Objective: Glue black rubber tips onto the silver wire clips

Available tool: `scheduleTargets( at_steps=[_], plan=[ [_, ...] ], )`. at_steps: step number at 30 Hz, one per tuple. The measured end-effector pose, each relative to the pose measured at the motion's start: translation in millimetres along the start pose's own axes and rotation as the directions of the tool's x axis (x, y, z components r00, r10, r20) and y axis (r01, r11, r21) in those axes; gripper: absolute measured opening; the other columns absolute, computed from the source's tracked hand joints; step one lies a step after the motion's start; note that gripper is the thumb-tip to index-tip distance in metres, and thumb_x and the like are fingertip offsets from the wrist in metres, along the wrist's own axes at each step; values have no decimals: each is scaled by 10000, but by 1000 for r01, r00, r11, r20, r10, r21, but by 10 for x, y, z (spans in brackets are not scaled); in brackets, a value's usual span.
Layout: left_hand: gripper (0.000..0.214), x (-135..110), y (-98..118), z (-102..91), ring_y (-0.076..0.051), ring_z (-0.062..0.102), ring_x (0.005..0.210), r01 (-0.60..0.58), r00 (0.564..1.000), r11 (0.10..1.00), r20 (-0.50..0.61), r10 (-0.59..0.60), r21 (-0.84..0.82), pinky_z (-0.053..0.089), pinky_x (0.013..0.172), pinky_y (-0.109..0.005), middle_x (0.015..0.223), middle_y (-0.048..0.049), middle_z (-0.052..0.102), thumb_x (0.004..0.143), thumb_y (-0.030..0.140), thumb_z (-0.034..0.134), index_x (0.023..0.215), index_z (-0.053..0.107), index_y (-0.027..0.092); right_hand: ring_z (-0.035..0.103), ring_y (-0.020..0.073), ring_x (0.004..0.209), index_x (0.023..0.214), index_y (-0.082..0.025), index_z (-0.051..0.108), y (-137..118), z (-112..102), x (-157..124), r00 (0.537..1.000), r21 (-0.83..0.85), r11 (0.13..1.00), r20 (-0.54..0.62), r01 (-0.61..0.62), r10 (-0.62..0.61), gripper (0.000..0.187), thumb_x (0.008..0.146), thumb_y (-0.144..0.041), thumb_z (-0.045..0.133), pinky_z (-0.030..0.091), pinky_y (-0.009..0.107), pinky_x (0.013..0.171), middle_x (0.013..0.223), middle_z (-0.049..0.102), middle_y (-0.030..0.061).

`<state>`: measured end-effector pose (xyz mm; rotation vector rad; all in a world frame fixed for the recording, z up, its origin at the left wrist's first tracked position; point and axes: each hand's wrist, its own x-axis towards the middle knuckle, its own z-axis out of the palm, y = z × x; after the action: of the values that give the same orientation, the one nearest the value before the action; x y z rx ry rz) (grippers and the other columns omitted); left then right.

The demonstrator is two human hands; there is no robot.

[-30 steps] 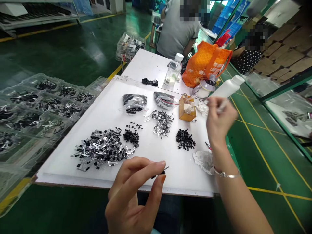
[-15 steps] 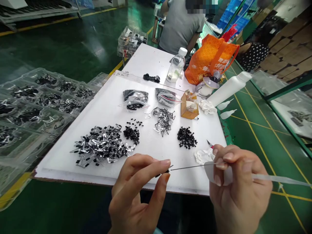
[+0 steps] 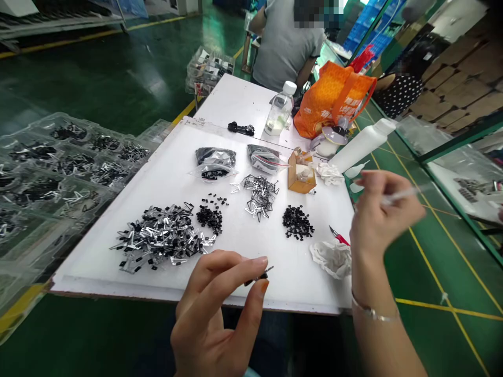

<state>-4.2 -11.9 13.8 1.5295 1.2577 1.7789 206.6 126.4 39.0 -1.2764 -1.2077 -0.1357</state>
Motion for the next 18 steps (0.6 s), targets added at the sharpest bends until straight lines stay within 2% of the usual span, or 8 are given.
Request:
scheduleTargets(
  at_steps=[5,8,11,13,14,15,16,18],
  plan=[
    [513,-15,25,-24,-157,650,1028,31,999,999,-28,-30,23,604,837,-257,1078,-10,668,864,-93,675,1228,748,261,670,271,801,873,-188,739,382,338,370,960,-224,967,275,123,-59,375,1003,-484,549,475,461,876,841,738,103],
    [505,-13,25,-34,-153,650,1028,35,999,999,-32,-35,22,595,861,-259,1086,-8,667,871,-93,663,1223,748,260,617,220,691,933,-192,773,344,437,388,904,-194,973,428,123,-29,260,915,-438,691,477,409,819,752,712,47],
    [508,-9,13,-40,-152,646,1045,37,999,999,-35,-36,31,585,884,-252,1067,-4,665,864,-100,662,1214,752,258,555,168,622,1096,-212,775,140,337,170,844,-85,996,533,-6,50,312,875,-431,753,470,331,695,673,625,-24],
    [520,-10,2,-44,-150,642,1054,35,999,999,-32,-35,26,576,908,-248,1050,0,666,859,-102,662,1223,747,259,526,146,596,1059,-217,784,-68,144,-95,752,49,974,644,-220,137,297,927,-469,699,455,300,620,679,590,-27],
    [531,-11,-2,-45,-150,640,1063,35,999,999,-22,-35,22,570,923,-247,1043,2,667,857,-105,660,1232,743,260,506,134,560,1026,-230,794,-182,24,-241,680,75,958,719,-276,140,306,956,-496,660,435,282,565,669,585,-27],
    [545,-11,-5,-43,-149,638,1070,31,999,999,-9,-30,22,562,943,-247,1038,6,668,852,-111,657,1242,739,262,500,126,558,1002,-234,799,-293,-101,-382,569,136,903,811,-407,134,289,966,-484,659,423,271,543,696,595,-17],
    [559,-9,-7,-37,-148,636,1073,22,1000,999,9,-22,24,553,966,-249,1032,10,669,845,-117,657,1249,734,261,525,129,590,984,-240,803,-397,-220,-508,501,171,850,857,-498,121,249,959,-456,682,438,272,555,747,618,-1],
    [578,-2,-9,-13,-144,636,1071,-5,999,999,49,3,31,533,1012,-253,1022,21,675,828,-131,655,1251,727,257,568,141,651,931,-259,807,-564,-412,-693,504,216,797,855,-564,124,141,935,-383,740,466,274,600,756,620,2]
  ],
)
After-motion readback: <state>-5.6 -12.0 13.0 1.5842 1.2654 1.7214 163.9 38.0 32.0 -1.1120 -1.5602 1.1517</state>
